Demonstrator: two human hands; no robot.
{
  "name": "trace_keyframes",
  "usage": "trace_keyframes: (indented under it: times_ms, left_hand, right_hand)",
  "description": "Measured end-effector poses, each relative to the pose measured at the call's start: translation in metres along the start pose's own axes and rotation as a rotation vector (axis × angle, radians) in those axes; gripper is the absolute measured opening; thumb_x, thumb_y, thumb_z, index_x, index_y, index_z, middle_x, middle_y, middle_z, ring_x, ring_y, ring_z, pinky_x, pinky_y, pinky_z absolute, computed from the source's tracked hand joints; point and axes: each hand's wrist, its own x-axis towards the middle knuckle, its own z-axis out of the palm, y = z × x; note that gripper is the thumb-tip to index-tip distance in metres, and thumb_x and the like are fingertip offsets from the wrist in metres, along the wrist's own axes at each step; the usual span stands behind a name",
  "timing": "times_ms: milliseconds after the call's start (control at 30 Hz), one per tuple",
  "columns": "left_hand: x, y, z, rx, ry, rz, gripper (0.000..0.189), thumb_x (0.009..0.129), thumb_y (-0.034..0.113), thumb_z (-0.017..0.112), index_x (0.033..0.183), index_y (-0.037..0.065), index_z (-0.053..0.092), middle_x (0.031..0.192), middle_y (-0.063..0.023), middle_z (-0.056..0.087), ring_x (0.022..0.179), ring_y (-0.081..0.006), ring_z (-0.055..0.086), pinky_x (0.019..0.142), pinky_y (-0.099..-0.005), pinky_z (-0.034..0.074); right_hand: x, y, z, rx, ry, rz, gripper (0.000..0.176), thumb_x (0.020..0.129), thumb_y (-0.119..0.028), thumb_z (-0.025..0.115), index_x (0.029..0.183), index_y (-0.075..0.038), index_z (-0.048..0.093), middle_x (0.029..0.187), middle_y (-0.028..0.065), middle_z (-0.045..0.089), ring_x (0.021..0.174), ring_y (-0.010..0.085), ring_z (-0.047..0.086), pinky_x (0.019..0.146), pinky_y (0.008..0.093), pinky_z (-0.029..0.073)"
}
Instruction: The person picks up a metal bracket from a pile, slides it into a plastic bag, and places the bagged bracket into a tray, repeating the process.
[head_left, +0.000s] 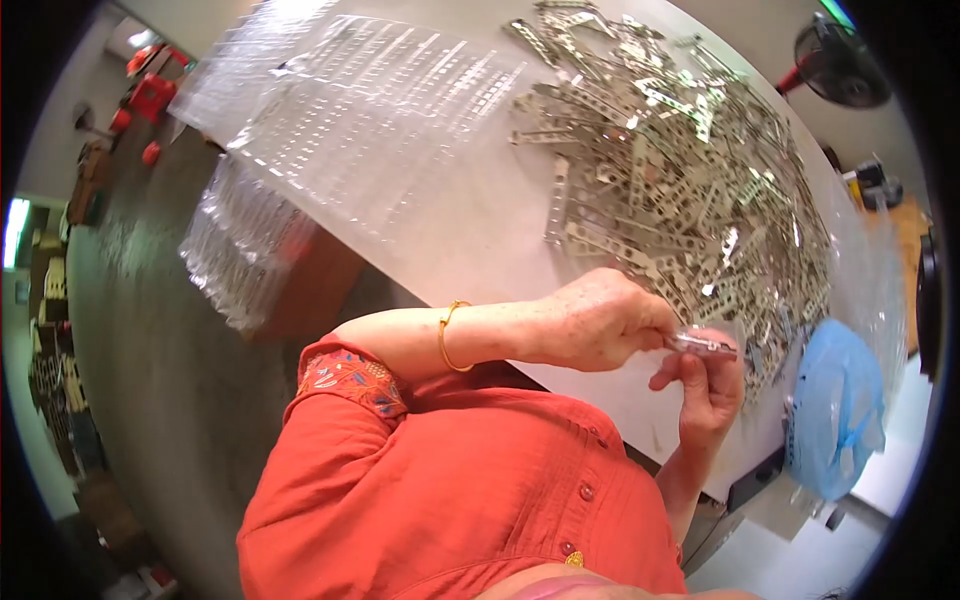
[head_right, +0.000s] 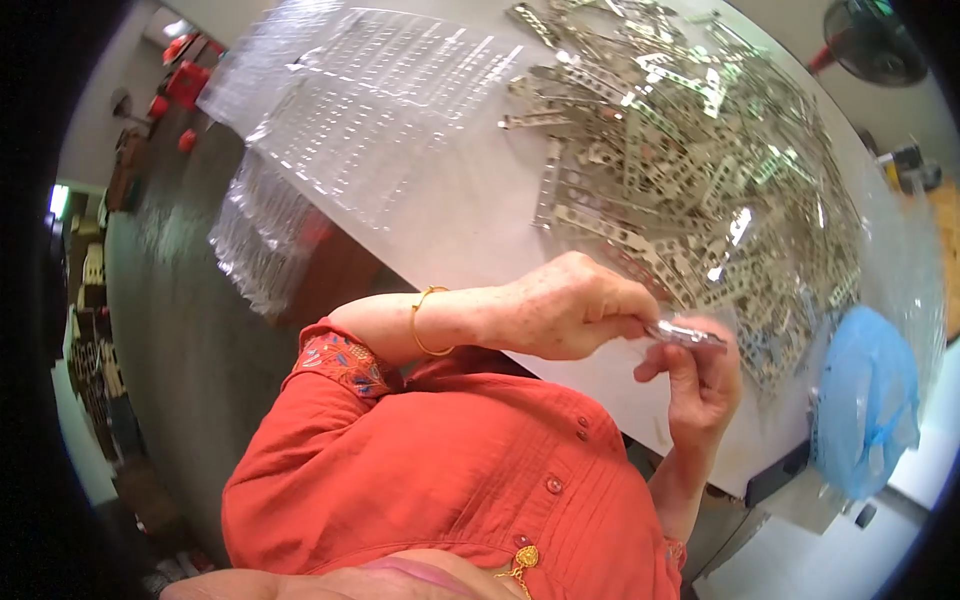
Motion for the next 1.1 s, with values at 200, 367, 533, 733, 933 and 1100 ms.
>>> trace_keyframes:
  times_ms: [200,367,533,733,933,1100]
  left_hand:
    - [-0.022,0.015,-0.028,-0.078,0.050,-0.130,0.015,0.088,0.003,0.070,0.104,0.001,0.070,0.087,-0.0131,0.073,0.079,-0.0216,0.072,0.069,-0.0329,0.055]
    - [-0.052,0.002,-0.120,0.371,0.582,-0.087,0.014,0.093,0.001,0.067,0.106,0.000,0.072,0.093,-0.0040,0.074,0.086,-0.0109,0.070,0.076,-0.0241,0.055]
    - [-0.132,-0.029,-0.269,0.946,0.999,-0.413,0.013,0.093,0.017,0.068,0.100,0.007,0.072,0.086,-0.0112,0.076,0.077,-0.0180,0.074,0.069,-0.0333,0.055]
    - [-0.214,-0.050,-0.382,1.437,1.043,-0.786,0.017,0.088,0.023,0.067,0.097,0.010,0.073,0.089,-0.0152,0.074,0.085,-0.0340,0.072,0.076,-0.0450,0.055]
    - [-0.205,-0.072,-0.405,1.491,0.930,-1.050,0.017,0.084,0.027,0.069,0.091,0.013,0.077,0.092,-0.0135,0.075,0.092,-0.0329,0.071,0.080,-0.0442,0.054]
    - [-0.199,-0.098,-0.414,1.378,0.890,-1.152,0.020,0.083,0.027,0.071,0.093,0.011,0.077,0.092,-0.0142,0.075,0.089,-0.0322,0.072,0.079,-0.0421,0.055]
  right_hand:
    - [0.000,0.009,0.012,0.108,-0.098,0.169,0.019,0.099,-0.008,0.062,0.115,0.001,0.057,0.084,0.0092,0.067,0.066,0.0149,0.065,0.061,0.0270,0.055]
    - [-0.001,0.015,0.014,0.042,-0.188,0.243,0.012,0.096,-0.002,0.065,0.107,0.001,0.062,0.081,0.0074,0.067,0.068,0.0125,0.066,0.063,0.0260,0.055]
    - [-0.004,0.021,0.006,-0.040,-0.217,0.278,0.009,0.096,-0.002,0.064,0.105,0.001,0.063,0.080,0.0066,0.067,0.068,0.0116,0.065,0.063,0.0253,0.055]
    - [-0.005,0.029,0.007,-0.086,-0.240,0.350,0.009,0.096,-0.002,0.065,0.104,0.002,0.064,0.080,0.0061,0.068,0.071,0.0107,0.066,0.064,0.0248,0.055]
    - [0.002,0.026,0.013,-0.127,-0.247,0.362,0.009,0.096,-0.004,0.066,0.103,0.002,0.064,0.080,0.0057,0.068,0.072,0.0113,0.067,0.067,0.0260,0.057]
    - [0.003,0.024,0.016,-0.148,-0.244,0.377,0.009,0.096,-0.004,0.066,0.103,0.002,0.064,0.081,0.0053,0.068,0.073,0.0118,0.068,0.067,0.0262,0.058]
